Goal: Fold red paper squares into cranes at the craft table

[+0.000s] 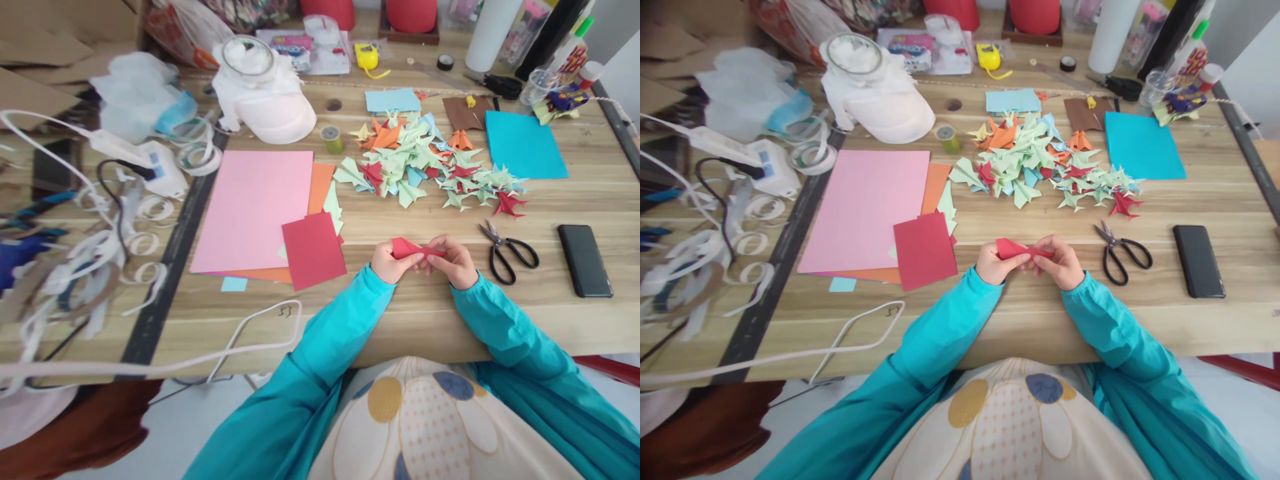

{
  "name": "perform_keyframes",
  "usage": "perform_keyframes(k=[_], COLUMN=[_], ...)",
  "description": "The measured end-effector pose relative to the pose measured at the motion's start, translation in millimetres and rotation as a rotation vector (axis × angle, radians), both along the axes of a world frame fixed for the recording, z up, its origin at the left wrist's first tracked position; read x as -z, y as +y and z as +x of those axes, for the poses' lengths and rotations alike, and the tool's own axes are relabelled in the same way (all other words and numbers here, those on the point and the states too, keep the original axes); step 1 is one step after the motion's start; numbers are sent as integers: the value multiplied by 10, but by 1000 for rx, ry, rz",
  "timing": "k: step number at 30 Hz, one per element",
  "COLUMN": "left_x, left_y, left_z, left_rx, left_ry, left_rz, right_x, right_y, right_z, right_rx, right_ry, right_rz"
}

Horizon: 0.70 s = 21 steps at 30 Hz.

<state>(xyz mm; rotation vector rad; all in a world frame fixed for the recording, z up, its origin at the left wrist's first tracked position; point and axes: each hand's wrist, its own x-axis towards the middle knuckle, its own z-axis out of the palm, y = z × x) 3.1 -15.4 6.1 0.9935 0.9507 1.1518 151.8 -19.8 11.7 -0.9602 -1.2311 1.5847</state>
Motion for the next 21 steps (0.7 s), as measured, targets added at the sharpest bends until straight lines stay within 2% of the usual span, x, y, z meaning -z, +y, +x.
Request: perform_keyframes(k=[8, 18, 21], left_x=[-60, -4, -42], left_y=[2, -7, -7], left_z=[-32, -22, -51], left_rx=[62, 66, 101], left_ry=[-20, -58, -67], left_rz=[-24, -2, 67], right_x=[4, -23, -43], right_y=[-21, -26, -33], right_z=[-1, 17, 32], right_rx=[16, 85, 82], right_ry=[10, 39, 35], right_rz=[19, 57, 64])
